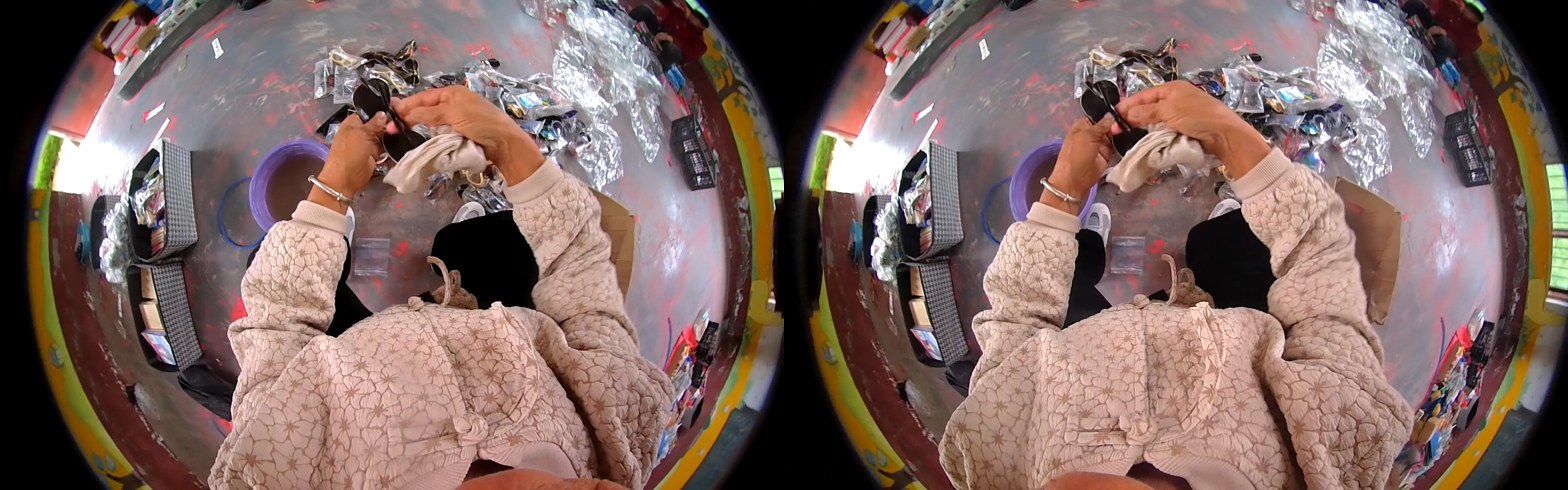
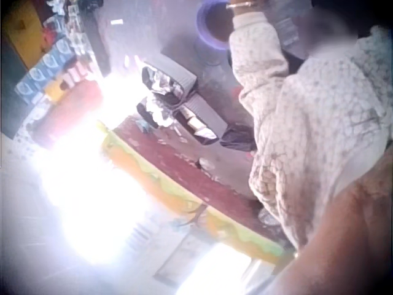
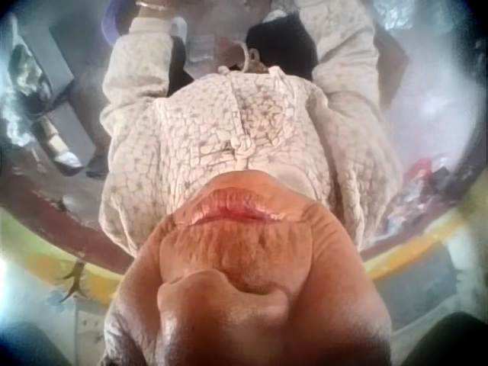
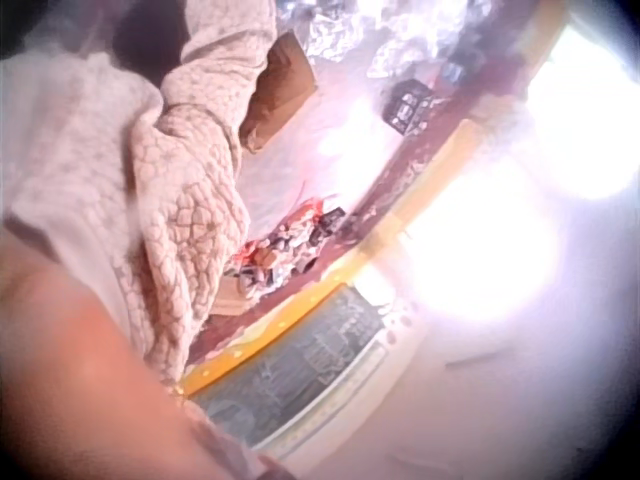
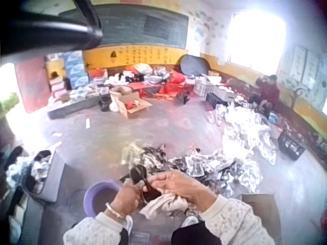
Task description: The person picks up sunglasses, slides them into plastic bags, and places the bagged sunglasses into a cardboard box.
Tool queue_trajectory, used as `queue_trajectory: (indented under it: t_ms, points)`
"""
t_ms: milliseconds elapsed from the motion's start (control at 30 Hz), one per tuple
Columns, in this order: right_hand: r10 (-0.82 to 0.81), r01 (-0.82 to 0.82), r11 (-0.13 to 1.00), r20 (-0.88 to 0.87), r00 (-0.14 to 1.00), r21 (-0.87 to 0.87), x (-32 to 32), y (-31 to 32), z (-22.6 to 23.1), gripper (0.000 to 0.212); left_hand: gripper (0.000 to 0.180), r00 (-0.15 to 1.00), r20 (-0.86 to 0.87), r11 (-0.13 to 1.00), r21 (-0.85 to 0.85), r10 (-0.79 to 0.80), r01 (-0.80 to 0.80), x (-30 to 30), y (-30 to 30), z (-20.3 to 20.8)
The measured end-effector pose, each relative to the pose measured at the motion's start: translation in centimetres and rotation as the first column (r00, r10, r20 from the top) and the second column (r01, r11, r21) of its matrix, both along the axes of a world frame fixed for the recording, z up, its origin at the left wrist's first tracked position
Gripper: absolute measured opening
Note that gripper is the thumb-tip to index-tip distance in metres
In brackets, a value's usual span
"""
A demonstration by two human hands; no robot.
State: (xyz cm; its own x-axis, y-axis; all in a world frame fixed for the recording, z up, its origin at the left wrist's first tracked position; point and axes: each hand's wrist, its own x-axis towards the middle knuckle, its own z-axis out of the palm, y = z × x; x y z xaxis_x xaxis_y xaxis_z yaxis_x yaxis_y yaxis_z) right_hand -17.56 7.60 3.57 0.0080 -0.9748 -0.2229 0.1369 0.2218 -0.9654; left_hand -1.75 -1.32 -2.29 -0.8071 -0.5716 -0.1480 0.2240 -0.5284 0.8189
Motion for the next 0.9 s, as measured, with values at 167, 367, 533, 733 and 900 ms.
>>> queue_trajectory:
  t_ms: [167, 367, 533, 733, 900]
  points:
    - [-0.206, 0.211, 0.970, 0.048, 0.977, -0.120, -0.1, 2.0, 2.7, 0.031, 0.024, 0.979, -0.121, 0.957, 0.261, 0.165, -0.129, 1.8, -1.0, 1.7]
    - [-0.433, 0.463, 0.886, 0.353, 0.829, 0.000, -4.6, 3.3, 0.3, 0.021, 0.024, 0.981, -0.063, 0.957, 0.243, 0.181, -0.160, 2.2, -1.7, 1.0]
    - [-0.430, 0.203, 0.902, -0.839, 0.334, -0.382, -3.8, -1.3, -3.0, 0.031, 0.014, 0.999, 0.015, 0.992, 0.124, 0.033, -0.035, 1.6, -1.8, -2.4]
    - [-0.329, -0.107, 0.884, -0.768, 0.549, -0.456, 0.7, 1.9, -0.3, 0.020, 0.016, 0.934, 0.209, 0.956, 0.005, -0.288, 0.294, 0.4, 1.7, 0.9]
    - [-0.348, -0.107, 0.857, -0.720, 0.601, -0.503, 0.8, 2.1, -0.9, 0.018, 0.024, 0.897, 0.187, 0.914, 0.015, -0.401, 0.406, 1.1, 2.0, 2.7]
